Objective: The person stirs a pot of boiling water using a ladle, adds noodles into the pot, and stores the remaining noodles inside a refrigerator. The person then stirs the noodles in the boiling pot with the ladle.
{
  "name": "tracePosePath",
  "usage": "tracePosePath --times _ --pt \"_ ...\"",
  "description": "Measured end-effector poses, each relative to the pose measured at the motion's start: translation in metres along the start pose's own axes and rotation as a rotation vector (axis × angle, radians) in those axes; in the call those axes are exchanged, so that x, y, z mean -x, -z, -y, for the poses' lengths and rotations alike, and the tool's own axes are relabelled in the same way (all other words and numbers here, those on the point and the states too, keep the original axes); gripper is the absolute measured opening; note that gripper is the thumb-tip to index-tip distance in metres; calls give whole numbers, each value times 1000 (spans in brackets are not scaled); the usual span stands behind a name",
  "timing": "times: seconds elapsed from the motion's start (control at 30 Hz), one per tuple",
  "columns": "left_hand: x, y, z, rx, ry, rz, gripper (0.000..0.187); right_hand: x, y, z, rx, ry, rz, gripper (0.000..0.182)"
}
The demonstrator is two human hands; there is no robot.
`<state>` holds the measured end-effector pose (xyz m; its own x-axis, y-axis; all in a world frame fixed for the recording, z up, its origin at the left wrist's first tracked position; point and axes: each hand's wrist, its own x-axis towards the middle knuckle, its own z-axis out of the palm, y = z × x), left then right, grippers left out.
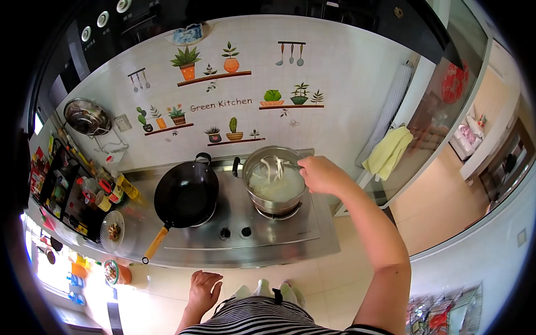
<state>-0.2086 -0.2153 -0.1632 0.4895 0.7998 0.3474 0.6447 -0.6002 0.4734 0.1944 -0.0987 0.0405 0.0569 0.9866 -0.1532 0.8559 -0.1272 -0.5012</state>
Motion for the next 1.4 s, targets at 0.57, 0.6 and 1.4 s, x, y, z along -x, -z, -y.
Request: tracePosePath --times 0.57,0.6,1.4 --pt "9 1 11 10 23 -32 13 -17 -3 10 750 205 10 34" --pt "10 0 12 9 26 -34 13 -18 -3 4 768 196 30 34" --pt "3 1 9 -30 55 -6 14 -19 -160 -59 716 332 -386 44"
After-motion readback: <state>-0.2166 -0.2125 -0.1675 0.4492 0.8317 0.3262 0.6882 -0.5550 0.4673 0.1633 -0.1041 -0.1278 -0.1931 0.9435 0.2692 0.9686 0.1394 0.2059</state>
